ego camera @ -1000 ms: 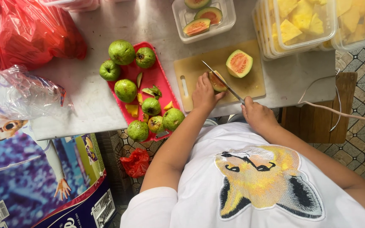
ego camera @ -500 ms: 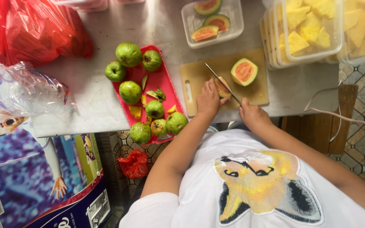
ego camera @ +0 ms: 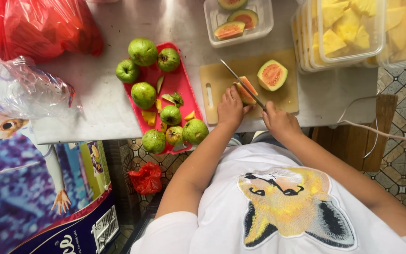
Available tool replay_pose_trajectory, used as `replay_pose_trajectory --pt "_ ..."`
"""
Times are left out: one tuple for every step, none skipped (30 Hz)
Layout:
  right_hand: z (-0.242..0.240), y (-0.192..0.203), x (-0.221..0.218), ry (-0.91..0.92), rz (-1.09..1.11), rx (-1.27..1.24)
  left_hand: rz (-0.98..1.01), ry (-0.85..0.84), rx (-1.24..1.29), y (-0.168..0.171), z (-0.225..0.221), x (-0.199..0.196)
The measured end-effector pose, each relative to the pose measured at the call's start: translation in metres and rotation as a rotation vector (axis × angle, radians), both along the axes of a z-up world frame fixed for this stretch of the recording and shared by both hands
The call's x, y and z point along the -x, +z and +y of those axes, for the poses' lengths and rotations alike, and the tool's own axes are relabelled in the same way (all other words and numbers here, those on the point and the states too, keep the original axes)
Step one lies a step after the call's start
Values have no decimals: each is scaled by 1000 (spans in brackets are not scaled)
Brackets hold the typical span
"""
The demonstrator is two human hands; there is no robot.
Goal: Slicing guavas on a cutting board and placing the pieces into plastic containers
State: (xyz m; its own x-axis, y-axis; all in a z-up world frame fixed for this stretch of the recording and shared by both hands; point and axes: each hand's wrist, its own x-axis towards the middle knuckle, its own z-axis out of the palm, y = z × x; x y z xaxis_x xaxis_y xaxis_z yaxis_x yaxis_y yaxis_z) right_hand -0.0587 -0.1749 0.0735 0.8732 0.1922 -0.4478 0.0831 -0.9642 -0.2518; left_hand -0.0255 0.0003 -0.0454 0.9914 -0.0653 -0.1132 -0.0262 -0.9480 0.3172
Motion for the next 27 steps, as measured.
replay_pose_trajectory --pt "-2 -1 3 -1 -7 2 -7 -1 2 7 1 -2" --pt "-3 -1 6 15 -25 24 3 7 29 14 1 -5" --pt "-5 -1 13 33 -34 45 22 17 55 20 2 -2" --pt "-8 -2 16 33 -32 47 24 17 57 13 1 -2" --pt "-9 -3 18 31 -46 54 7 12 42 5 1 -1" --pt "-11 -4 21 30 -60 62 -10 8 28 -2 1 -1" --pt "-12 -4 23 30 -60 62 -9 8 28 6 2 -1" --pt "-14 -4 24 35 -49 63 1 -2 38 14 2 -2" --pt "-15 -4 26 41 -38 63 11 -12 48 22 3 -2" --pt "-15 -6 24 41 -38 62 11 -12 47 20 4 -3" --pt "-15 -9 24 36 -21 58 15 -17 38 17 3 -3" --pt "-16 -11 24 31 -5 54 19 -22 28 14 3 -2" --pt "-15 -13 23 31 -5 54 19 -23 29 14 3 -3" --pt "-14 -16 22 16 19 42 25 -19 48 13 3 -4" --pt "-13 -18 21 4 43 28 31 -14 66 13 3 -4" --pt "-11 -18 19 4 43 27 31 -14 65 13 4 -5" --pt "-10 -17 18 4 51 30 42 -14 69 14 5 -5" --pt "-8 -17 16 4 59 32 52 -14 73 14 5 -5" --pt "-7 -16 17 4 58 33 52 -15 74 13 4 -4" --pt "-5 -15 18 -3 56 35 28 -5 57 12 4 -3" --pt "-3 -13 18 -8 55 38 5 7 40 12 3 -1" --pt "-2 -12 15 -7 56 40 6 8 42 12 2 -1" --pt "-1 -10 13 -20 69 29 -6 20 40 12 1 -1" --pt "0 -8 10 -33 83 19 -19 32 38 12 0 0" --pt "1 -12 7 -36 81 19 -20 29 39 9 0 1" --pt "2 -17 4 -31 95 14 -32 24 27 6 1 2" --pt "3 -22 1 -23 113 7 -39 21 14 3 1 4"
